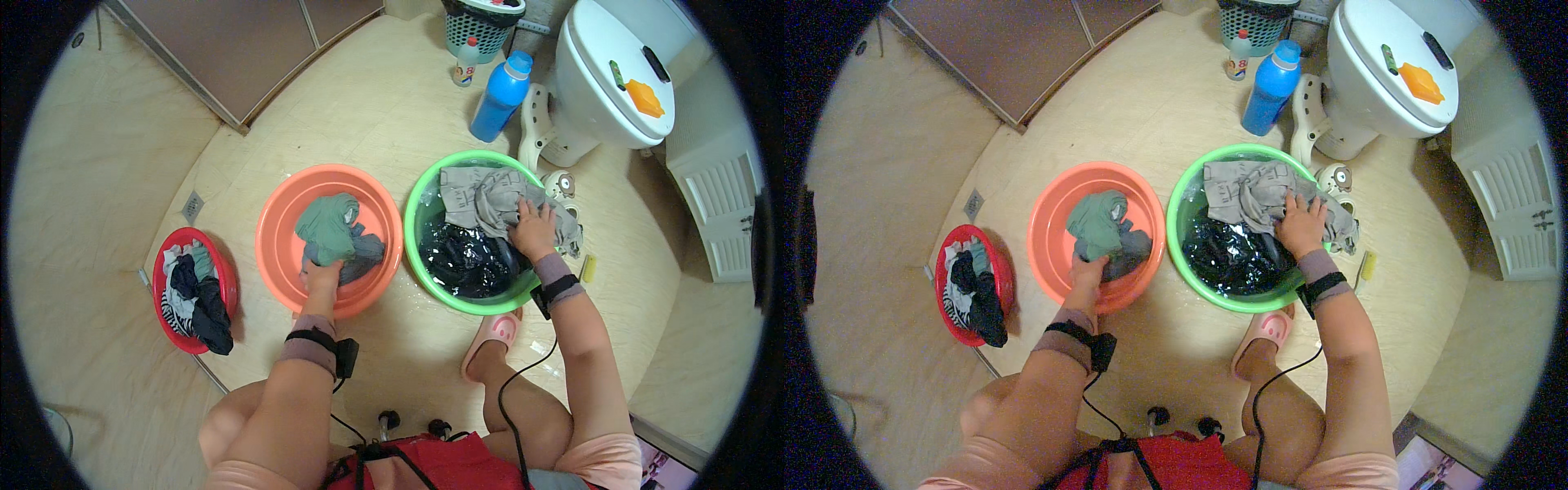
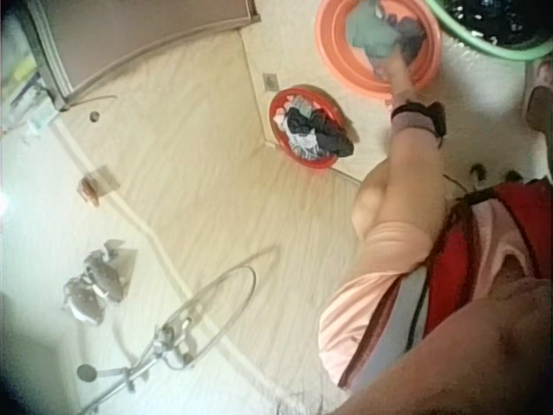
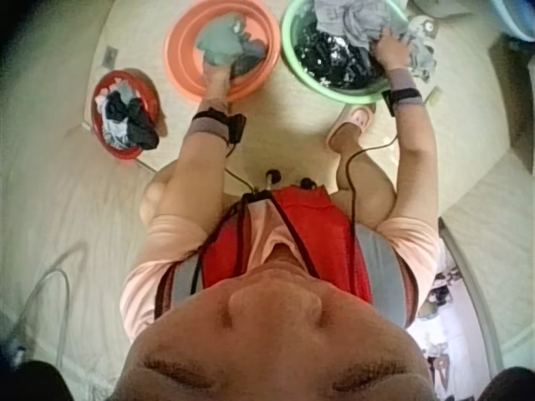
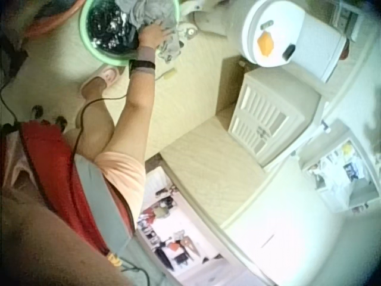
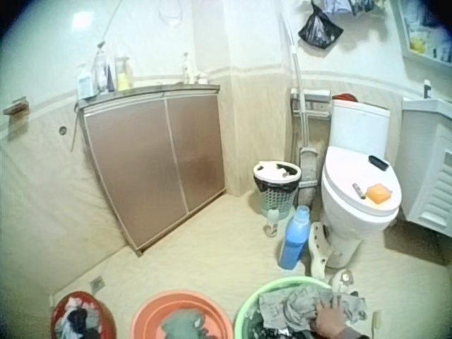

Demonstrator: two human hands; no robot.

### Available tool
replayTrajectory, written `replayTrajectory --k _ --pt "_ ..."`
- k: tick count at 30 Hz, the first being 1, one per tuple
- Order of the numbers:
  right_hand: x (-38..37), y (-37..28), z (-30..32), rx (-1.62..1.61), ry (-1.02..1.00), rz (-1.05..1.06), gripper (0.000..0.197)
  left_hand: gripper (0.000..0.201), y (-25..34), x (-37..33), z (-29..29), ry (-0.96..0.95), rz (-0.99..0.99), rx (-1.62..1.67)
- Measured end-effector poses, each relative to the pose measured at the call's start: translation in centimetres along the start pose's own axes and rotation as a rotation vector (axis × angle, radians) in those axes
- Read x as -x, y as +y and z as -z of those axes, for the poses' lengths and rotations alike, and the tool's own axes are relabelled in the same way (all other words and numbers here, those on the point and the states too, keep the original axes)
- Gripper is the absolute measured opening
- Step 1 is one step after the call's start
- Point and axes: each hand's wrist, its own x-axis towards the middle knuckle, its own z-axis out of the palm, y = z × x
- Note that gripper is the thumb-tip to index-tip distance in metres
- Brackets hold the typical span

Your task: The person washes clothes in a green basin by hand, wrings them out, and then moves more items from a red basin into the green basin for washing.

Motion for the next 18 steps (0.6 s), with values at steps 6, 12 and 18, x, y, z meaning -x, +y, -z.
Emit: replayTrajectory --k 6,12,18 --pt "-1.4 -2.2 -1.2 0.123 -0.008 -0.003 0.048 0.095 -4.6 -6.0 1.3 -0.292 0.08 0.576" --pt "-1.9 -1.1 -1.6 0.223 -0.049 -0.017 0.038 0.108 -0.9 -4.0 0.5 -0.18 -0.206 0.058" --pt "-1.5 -1.4 -1.3 0.197 -0.116 -0.016 0.043 0.12 1.0 -2.8 -0.4 -0.179 -0.095 -0.137"
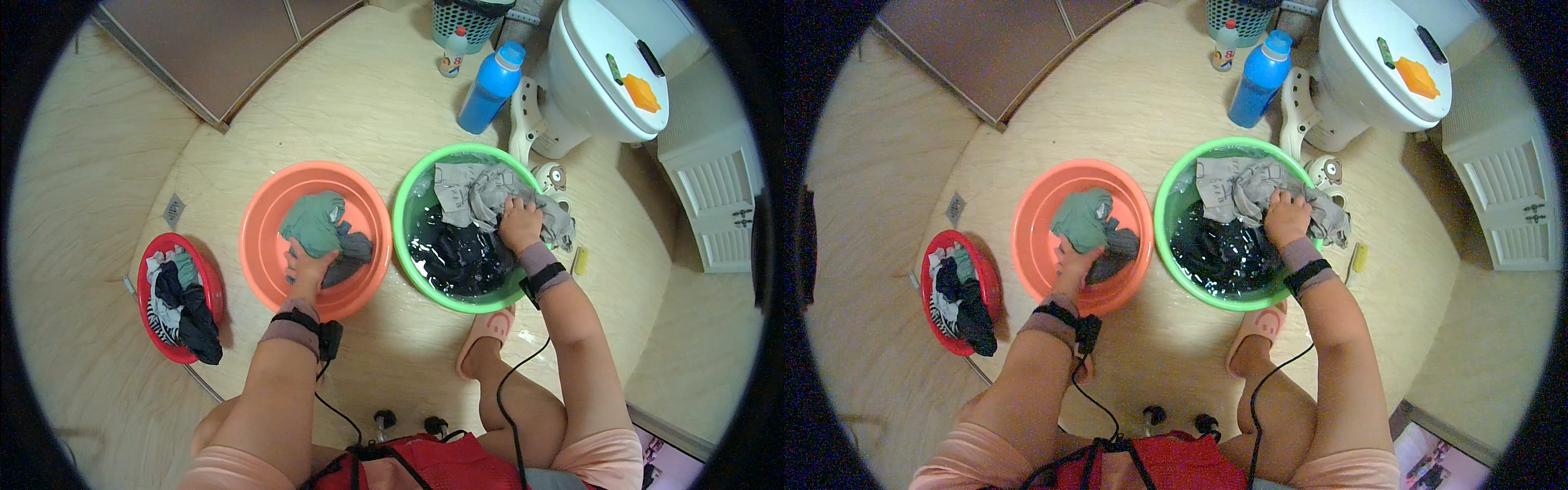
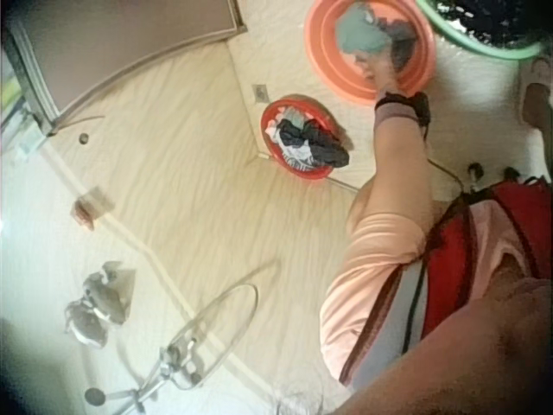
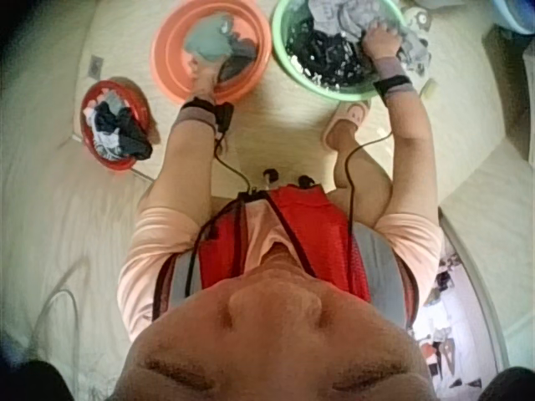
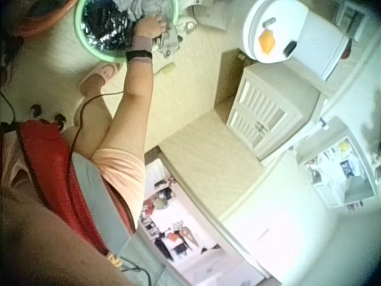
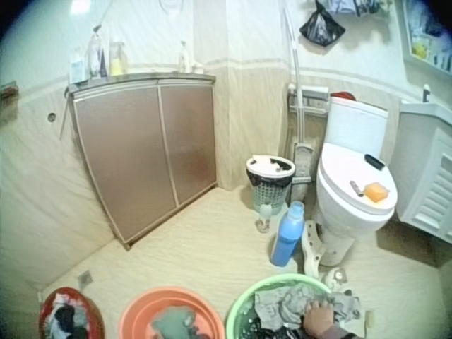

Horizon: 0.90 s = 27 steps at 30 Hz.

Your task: The person washes clothes in a green basin by hand, wrings them out, and then moves more items from a red basin into the green basin for washing.

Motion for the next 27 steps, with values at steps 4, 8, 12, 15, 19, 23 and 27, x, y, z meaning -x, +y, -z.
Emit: replayTrajectory --k 4,8,12,15,19,23,27 --pt "0.6 0.7 0.2 0.041 -0.032 -0.01 0.044 0.127 -0.6 -1.3 -1.6 0.082 0.133 0.238" --pt "0.7 -0.7 0.8 -0.007 0.019 0.018 0.046 0.114 -4.7 -5.5 -1.7 0.165 0.116 0.428" --pt "1.0 0.1 0.7 -0.006 -0.003 0.01 0.047 0.073 -3.5 -4.7 -1.7 0.036 0.014 0.676" --pt "1.2 0.8 -0.1 -0.015 0.062 0.009 0.046 0.05 -0.4 -2.1 -1.7 -0.009 0.027 0.875" --pt "1.4 0.6 0.0 -0.068 0.082 0.002 0.045 0.044 5.0 0.9 0.0 0.045 -0.246 1.076" --pt "1.1 0.1 -0.1 -0.094 0.1 -0.003 0.044 0.04 9.7 2.3 2.1 0.091 -0.546 0.894" --pt "1.5 0.7 -0.6 -0.078 0.112 -0.027 0.043 0.04 14.6 9.2 3.2 -0.071 -0.745 0.943"
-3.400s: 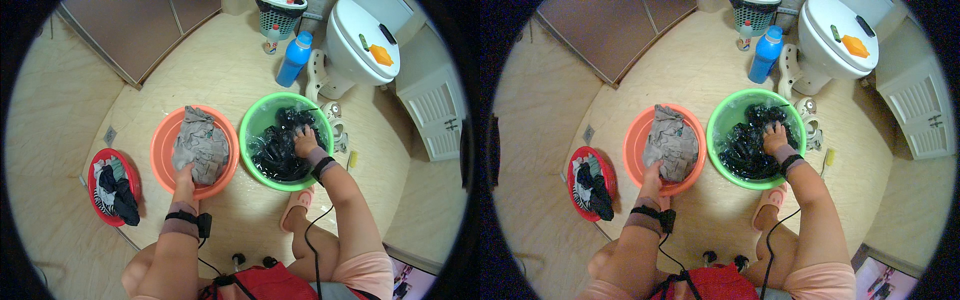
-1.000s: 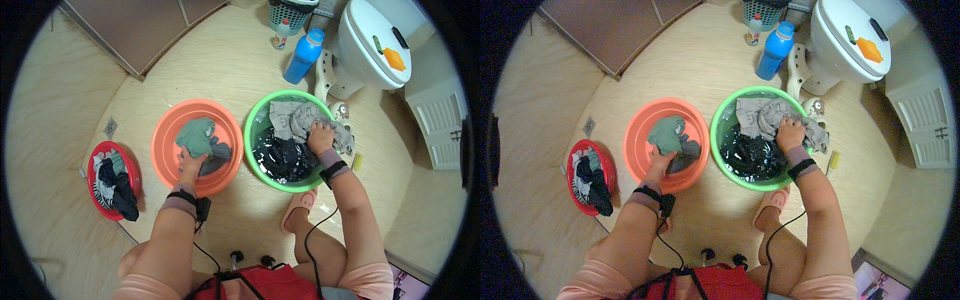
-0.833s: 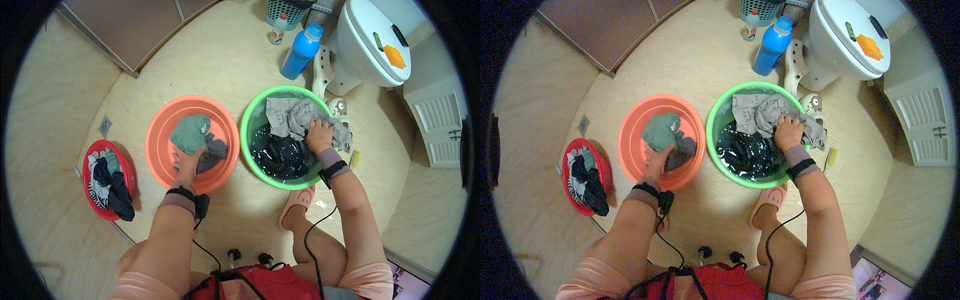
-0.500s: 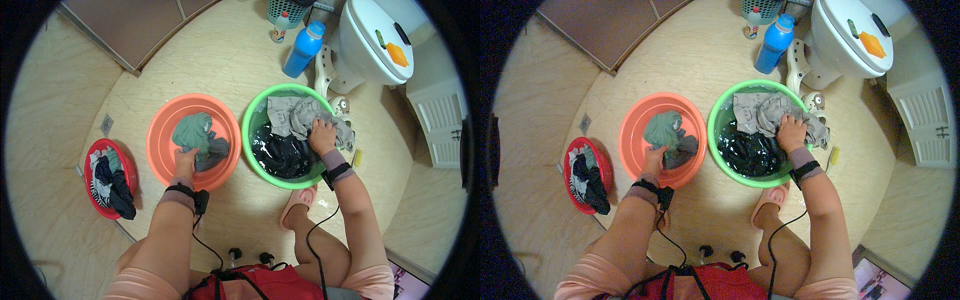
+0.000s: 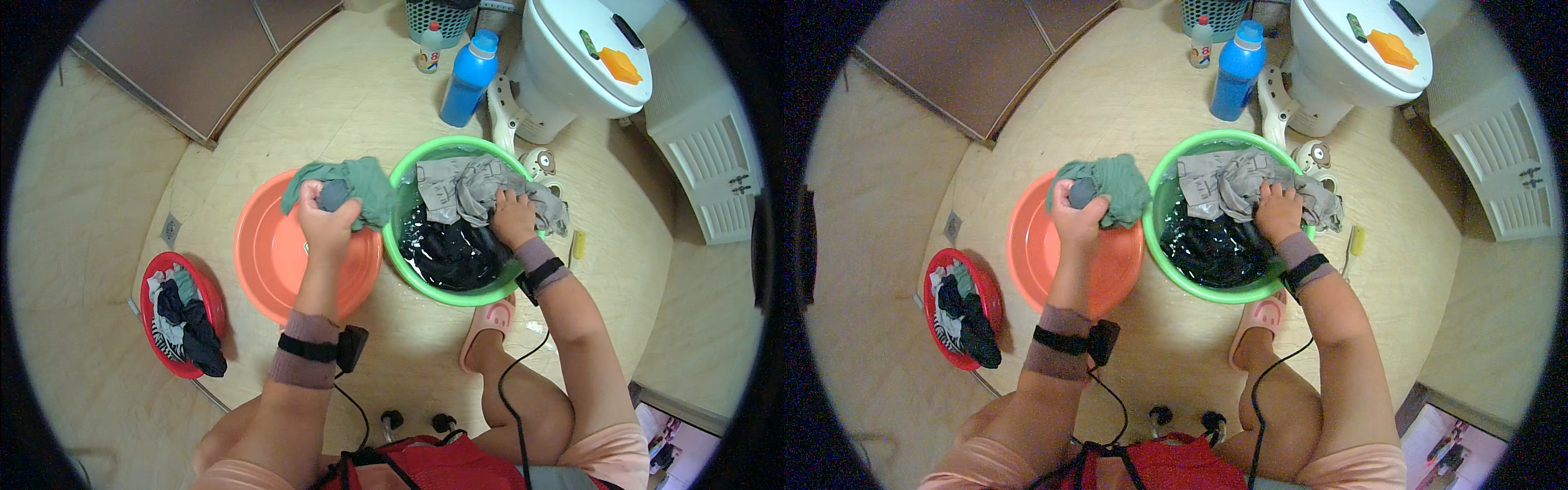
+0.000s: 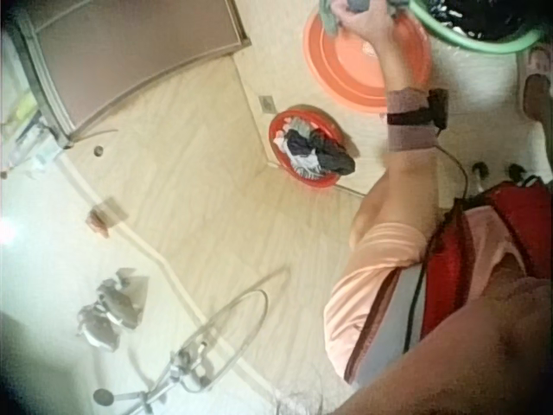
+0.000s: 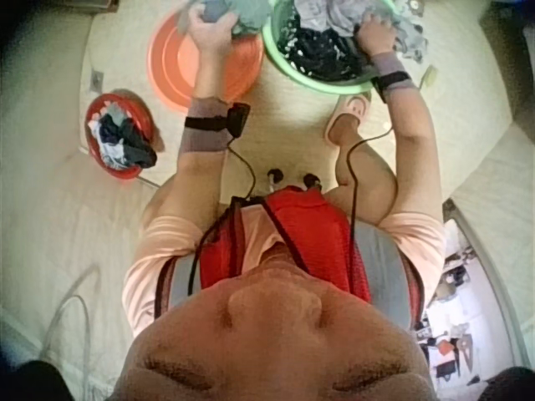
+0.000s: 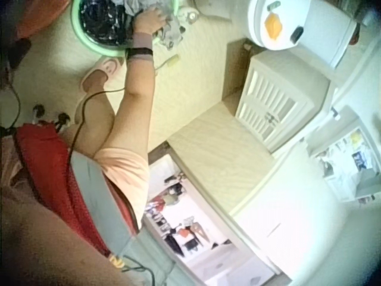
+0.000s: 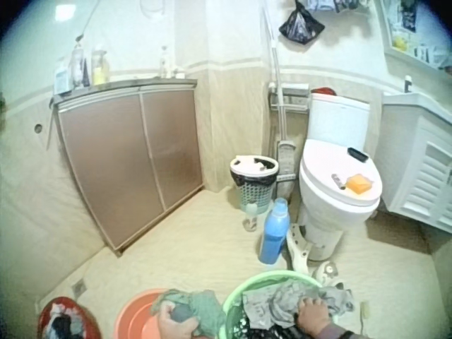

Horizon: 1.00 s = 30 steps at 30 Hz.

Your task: The person washes clothes in a green basin by hand, wrings them out, and then moves more items from a red basin into the green basin for washing.

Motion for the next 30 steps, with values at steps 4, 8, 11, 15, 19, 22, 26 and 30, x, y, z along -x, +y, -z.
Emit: replayTrajectory --k 4,8,11,15,19,22,26,30 --pt "-0.1 0.3 -0.2 -0.004 -0.024 -0.016 0.044 0.041 3.9 2.7 -4.4 -0.155 0.057 0.29" --pt "0.5 0.4 1.1 -0.133 -0.06 0.054 0.049 0.043 5.0 5.3 -7.2 -0.354 0.091 0.407" --pt "-0.8 3.9 -1.4 -0.452 -0.003 0.146 0.054 0.044 1.9 6.6 -9.4 -0.379 0.004 0.251" --pt "-0.5 5.0 0.4 -1.299 -0.146 0.016 0.056 0.041 -4.0 7.6 -8.6 -0.652 0.004 -0.311" --pt "-0.1 5.8 2.3 -1.368 -0.029 -0.247 0.047 0.022 -5.7 7.3 -7.8 -0.524 -0.045 -0.202" --pt "0.9 1.7 6.1 -1.018 0.372 0.071 0.037 0.026 -8.2 3.7 -3.3 -0.016 -0.117 -0.485" --pt "3.8 -2.2 9.4 -0.936 0.236 0.383 0.046 0.027 -10.8 3.3 1.2 0.127 0.207 -0.191" --pt "5.8 -4.1 9.1 -0.716 0.063 0.506 0.076 0.027 -12.3 4.8 2.6 0.15 0.78 0.442"
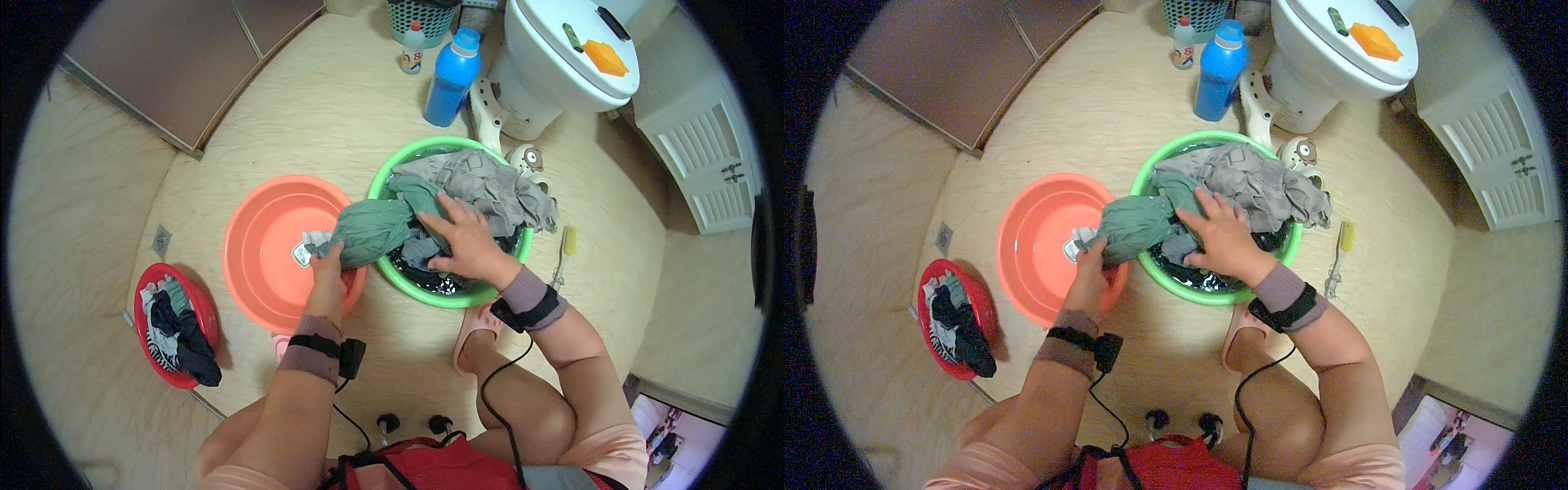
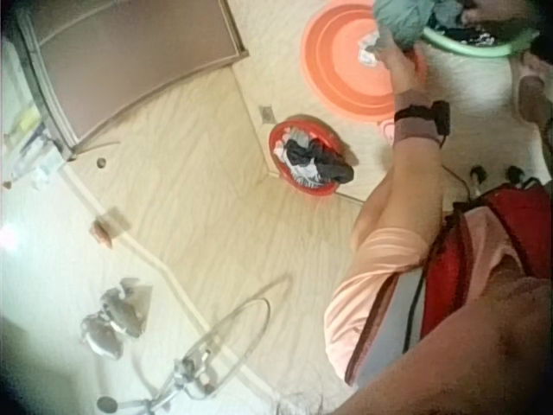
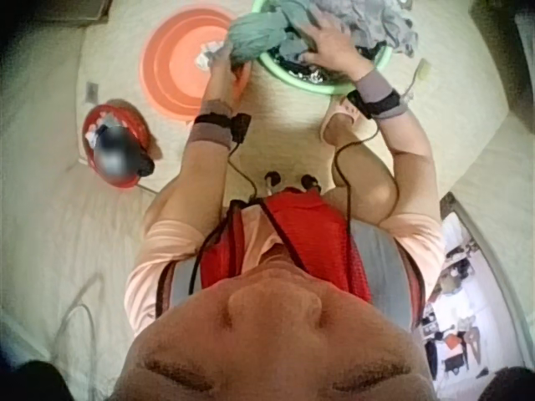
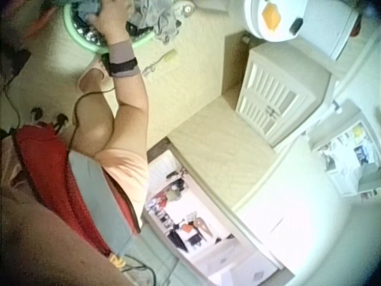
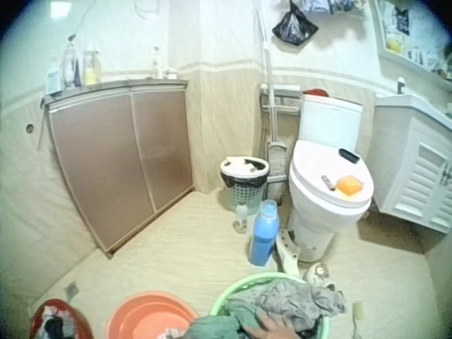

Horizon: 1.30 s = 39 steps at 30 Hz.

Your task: The person washes clothes in a green basin by hand, wrings them out, and then moves more items from a red basin into the green basin for washing.

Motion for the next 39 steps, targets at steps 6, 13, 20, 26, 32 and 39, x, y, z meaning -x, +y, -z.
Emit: replayTrajectory --k 6,13,20,26,32,39 --pt "-0.1 -3.0 0.8 0.417 -0.317 -0.085 0.097 0.031 0.2 -2.0 2.0 -0.102 0.166 0.172" --pt "1.2 3.4 0.3 -0.006 0.147 -0.016 0.049 0.039 2.3 0.9 -6.9 -0.13 -0.082 0.132" --pt "2.0 5.3 8.2 -0.081 0.46 -0.244 0.047 0.048 1.7 9.6 -16.4 -0.694 -0.303 -0.229" --pt "3.6 14.1 3.8 -0.362 0.524 -0.651 0.05 0.067 -3.6 11.0 -18.0 -0.829 -0.261 -0.548" --pt "1.6 9.1 4.4 -0.132 0.639 -0.436 0.052 0.036 -5.2 5.8 -11.0 -0.491 -0.436 -0.797" --pt "-5.5 -1.0 -1.8 -1.344 0.236 -0.366 0.03 0.074 -5.8 6.0 -8.1 -0.401 -0.588 -1.301"
